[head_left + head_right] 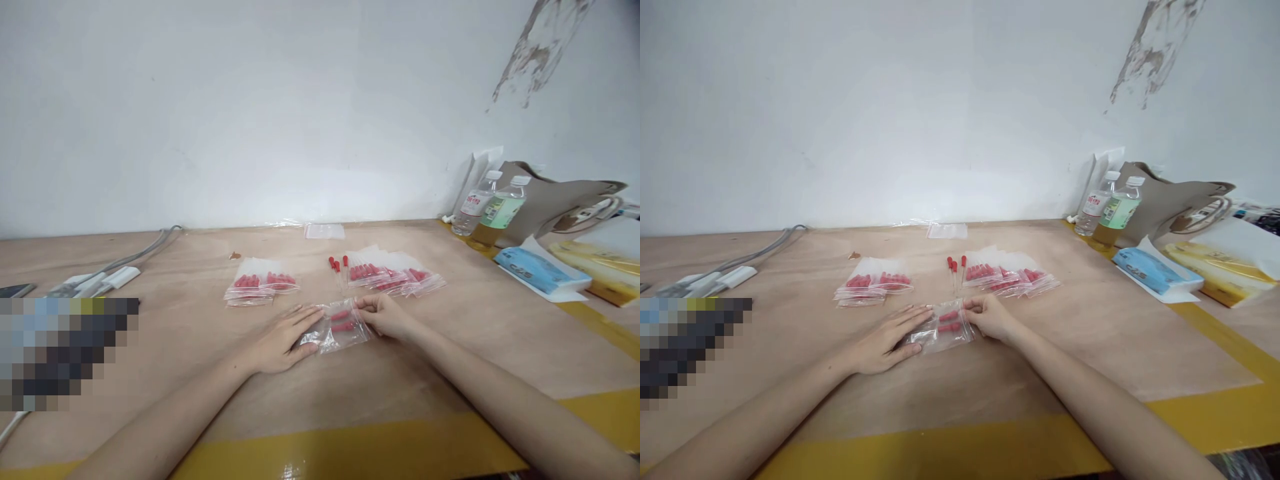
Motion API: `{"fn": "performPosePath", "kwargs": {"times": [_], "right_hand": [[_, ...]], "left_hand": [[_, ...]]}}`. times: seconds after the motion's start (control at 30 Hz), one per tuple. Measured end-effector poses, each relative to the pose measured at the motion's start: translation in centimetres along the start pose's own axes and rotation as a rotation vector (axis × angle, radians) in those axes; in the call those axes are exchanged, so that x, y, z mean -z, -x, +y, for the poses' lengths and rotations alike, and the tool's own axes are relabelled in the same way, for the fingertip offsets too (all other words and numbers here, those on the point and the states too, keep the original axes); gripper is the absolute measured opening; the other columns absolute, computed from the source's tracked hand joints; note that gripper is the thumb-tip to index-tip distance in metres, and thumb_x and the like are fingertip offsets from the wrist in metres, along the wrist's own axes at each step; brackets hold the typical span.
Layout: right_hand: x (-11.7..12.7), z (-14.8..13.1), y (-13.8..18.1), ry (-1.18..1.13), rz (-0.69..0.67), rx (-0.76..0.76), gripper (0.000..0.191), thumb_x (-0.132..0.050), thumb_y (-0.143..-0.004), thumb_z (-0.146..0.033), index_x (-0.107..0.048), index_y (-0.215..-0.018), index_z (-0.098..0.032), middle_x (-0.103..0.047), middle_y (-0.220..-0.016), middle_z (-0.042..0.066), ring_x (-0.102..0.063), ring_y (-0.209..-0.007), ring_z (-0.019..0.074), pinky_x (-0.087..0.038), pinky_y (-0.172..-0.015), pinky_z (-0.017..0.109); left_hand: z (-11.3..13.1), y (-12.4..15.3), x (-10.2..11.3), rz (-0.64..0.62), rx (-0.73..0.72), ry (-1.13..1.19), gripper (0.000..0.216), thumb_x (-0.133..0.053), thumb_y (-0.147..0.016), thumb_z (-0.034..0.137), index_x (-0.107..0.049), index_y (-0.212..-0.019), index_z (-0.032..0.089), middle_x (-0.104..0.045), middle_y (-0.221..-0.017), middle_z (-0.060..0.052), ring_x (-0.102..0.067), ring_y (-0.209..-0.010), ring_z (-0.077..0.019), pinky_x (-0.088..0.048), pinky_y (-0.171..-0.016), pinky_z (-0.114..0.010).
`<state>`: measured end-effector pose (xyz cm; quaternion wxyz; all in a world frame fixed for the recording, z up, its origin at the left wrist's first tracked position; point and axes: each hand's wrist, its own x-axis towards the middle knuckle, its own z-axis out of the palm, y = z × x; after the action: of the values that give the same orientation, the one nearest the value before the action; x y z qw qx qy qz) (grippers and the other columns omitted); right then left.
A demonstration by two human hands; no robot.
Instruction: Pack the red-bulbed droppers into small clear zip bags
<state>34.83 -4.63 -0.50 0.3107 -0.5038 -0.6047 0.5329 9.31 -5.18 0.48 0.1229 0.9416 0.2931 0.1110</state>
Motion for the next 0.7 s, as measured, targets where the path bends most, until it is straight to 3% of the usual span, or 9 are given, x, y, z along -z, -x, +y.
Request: {"fn": "performPosePath", "kwargs": {"times": [0.17,0.27,0.47,0.7], "right_hand": [[1.9,-0.5,-1.3,0.387,0.303,0.160,0.015,-0.056,-0.068,-0.024,-0.064,-0.075,-0.014,-0.065,-0.066,0.003,-0.057,-0.059,0.0128,-0.042,-0.055,0.022],[2.1,-2.1,-3.1,0.585,0.379,0.234,0.012,-0.053,-0.069,-0.020,-0.063,-0.075,-0.015,-0.065,-0.070,0.003,-0.058,-0.065,0.0128,-0.042,-0.061,0.022],[0.6,-5.0,-8.3,0.869,0.405,0.026,0.021,-0.059,-0.067,-0.021,-0.060,-0.087,-0.013,-0.066,-0.088,0.009,-0.059,-0.081,0.0171,-0.041,-0.064,0.022],[-0.3,-5.2,-11.8,0.870,0.373,-0.124,0.015,-0.065,-0.057,-0.010,-0.064,-0.071,-0.010,-0.065,-0.079,0.015,-0.062,-0.076,0.0235,-0.043,-0.056,0.024]], "left_hand": [[0.0,0.1,-0.1,0.002,0.003,0.047,0.055,-0.041,-0.089,0.040,-0.020,-0.139,0.026,-0.020,-0.145,-0.004,-0.020,-0.132,-0.0231,-0.024,-0.106,-0.043],[0.1,0.2,-0.1,0.063,0.018,0.092,0.054,-0.043,-0.089,0.037,-0.023,-0.138,0.026,-0.015,-0.146,-0.004,-0.020,-0.131,-0.0237,-0.027,-0.105,-0.041],[0.1,0.3,-0.1,0.219,0.004,0.124,0.038,-0.042,-0.090,0.028,-0.042,-0.127,0.022,-0.043,-0.131,-0.007,-0.041,-0.120,-0.0201,-0.035,-0.100,-0.037],[-0.1,0.3,0.0,0.184,-0.004,0.174,0.032,-0.049,-0.086,0.030,-0.048,-0.116,0.019,-0.055,-0.116,-0.008,-0.049,-0.110,-0.0207,-0.040,-0.094,-0.035]]}}
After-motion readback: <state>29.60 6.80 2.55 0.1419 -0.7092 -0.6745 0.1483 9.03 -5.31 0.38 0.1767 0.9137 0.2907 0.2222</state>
